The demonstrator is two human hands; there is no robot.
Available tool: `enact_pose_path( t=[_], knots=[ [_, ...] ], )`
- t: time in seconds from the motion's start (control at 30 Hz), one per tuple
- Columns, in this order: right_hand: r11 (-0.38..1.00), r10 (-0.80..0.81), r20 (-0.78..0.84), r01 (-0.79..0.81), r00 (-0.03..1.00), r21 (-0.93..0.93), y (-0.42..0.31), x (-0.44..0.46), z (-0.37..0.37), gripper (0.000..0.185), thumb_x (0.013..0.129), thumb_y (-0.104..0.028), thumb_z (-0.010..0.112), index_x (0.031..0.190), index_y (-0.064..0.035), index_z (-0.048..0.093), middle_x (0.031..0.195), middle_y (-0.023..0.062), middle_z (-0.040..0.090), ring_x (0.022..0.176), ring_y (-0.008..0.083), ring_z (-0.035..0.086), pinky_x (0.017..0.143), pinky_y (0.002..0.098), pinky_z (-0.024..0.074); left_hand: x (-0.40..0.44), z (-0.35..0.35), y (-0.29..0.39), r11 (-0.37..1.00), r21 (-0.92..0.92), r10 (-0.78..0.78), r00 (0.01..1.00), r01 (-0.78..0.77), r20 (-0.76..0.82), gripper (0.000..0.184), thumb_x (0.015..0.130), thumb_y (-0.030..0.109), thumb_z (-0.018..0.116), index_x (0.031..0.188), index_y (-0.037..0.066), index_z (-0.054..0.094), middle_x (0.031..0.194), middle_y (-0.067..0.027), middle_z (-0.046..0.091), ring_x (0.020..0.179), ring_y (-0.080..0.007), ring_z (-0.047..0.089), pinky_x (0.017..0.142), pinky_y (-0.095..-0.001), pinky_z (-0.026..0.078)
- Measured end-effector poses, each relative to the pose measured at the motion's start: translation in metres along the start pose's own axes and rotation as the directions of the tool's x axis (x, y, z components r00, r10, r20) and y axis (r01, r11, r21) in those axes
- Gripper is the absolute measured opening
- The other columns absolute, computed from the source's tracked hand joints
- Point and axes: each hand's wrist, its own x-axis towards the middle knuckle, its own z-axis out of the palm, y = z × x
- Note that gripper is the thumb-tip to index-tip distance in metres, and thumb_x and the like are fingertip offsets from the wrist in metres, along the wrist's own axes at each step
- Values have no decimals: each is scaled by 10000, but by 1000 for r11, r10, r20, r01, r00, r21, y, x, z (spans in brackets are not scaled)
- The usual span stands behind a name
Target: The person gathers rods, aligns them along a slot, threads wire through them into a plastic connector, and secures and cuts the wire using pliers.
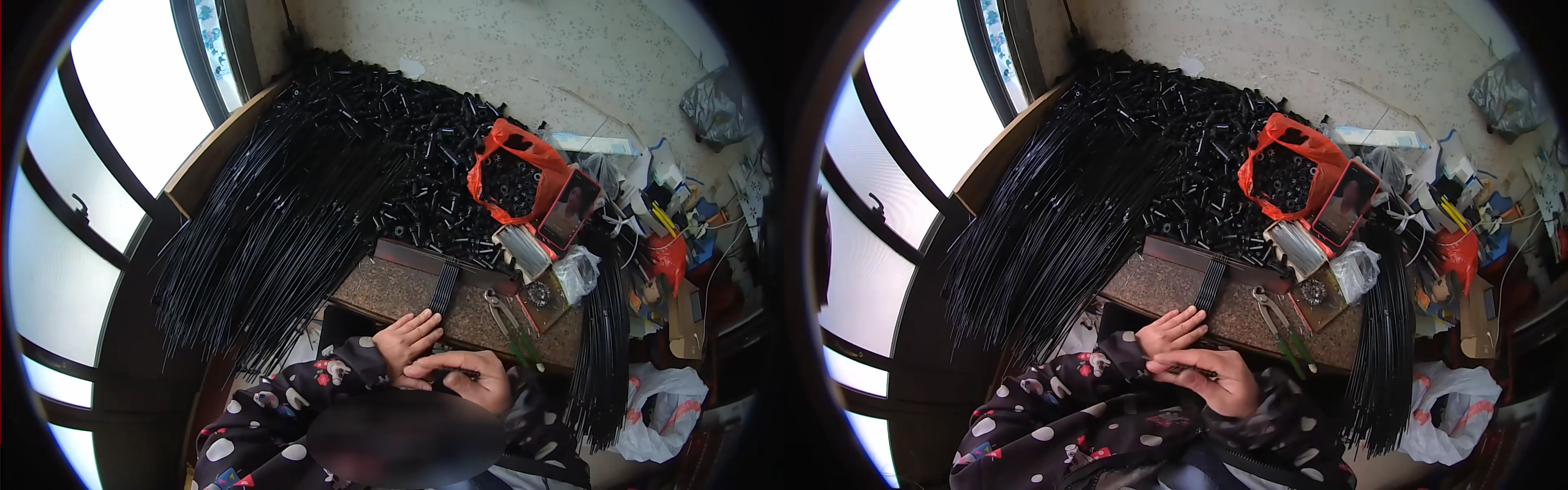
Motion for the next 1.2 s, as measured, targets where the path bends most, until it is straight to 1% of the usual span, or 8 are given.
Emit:
enact_pose_path(
  t=[0.1,0.33,0.53,0.6,0.77,0.83,1.0,1.2],
  knots=[
    [985,-87,-516,-2,852,-171,2,-10,33,478,858,-321,544,1087,95,488,894,215,628,805,277,629,791,358,479,4,-7,11,999,36,20,1000,-20,4,806,624,591,627,1184,32,475,1309,-218,361,1282,-344,249,1001,-484,262],
    [826,-551,-355,435,755,-359,-115,-60,34,356,901,-321,456,909,27,526,721,157,620,592,260,620,632,419,532,34,-52,51,966,256,77,992,-48,-104,602,602,408,707,1086,90,543,1143,-143,533,1179,-346,403,910,-477,373],
    [648,-757,-466,616,457,-448,-105,-64,32,560,904,-397,404,1205,74,378,888,257,607,777,340,633,781,460,487,41,-52,41,868,-488,79,996,-91,-45,328,683,195,675,963,59,569,861,-92,607,805,-272,595,662,-385,473],
    [751,-659,-663,263,356,-606,-86,-26,40,534,904,-383,414,1215,52,407,1050,243,569,963,325,583,890,410,421,44,-55,40,857,-496,87,989,-137,-123,259,724,168,656,938,50,571,805,-87,609,724,-253,609,614,-368,477],
    [931,212,-486,-327,847,-163,56,-8,37,448,917,-387,399,1073,7,544,987,125,601,909,240,584,881,334,407,56,-55,30,337,-932,-565,763,-133,-313,188,883,221,504,894,37,541,825,-78,591,771,-233,578,704,-344,444],
    [570,520,-544,207,659,795,64,7,28,387,911,-369,431,1034,-20,541,919,81,599,801,226,577,822,337,439,64,-44,20,-10,-749,-628,587,-662,-511,257,920,281,440,898,38,518,828,-75,580,807,-227,559,740,-347,435],
    [691,151,-988,710,43,137,28,18,-60,338,911,-335,445,990,-13,510,805,40,544,772,162,538,750,335,454,78,-42,104,-487,-711,-713,701,-507,-11,350,901,338,465,1059,29,513,842,-57,571,936,-179,510,834,-328,416],
    [825,-289,-949,535,124,-181,-23,13,-41,273,913,-264,454,970,-2,502,739,49,543,652,149,530,674,339,472,62,-85,104,190,-973,-242,954,-130,-175,345,843,221,577,1097,-8,526,1007,-117,581,955,-228,550,826,-320,431]
  ],
)
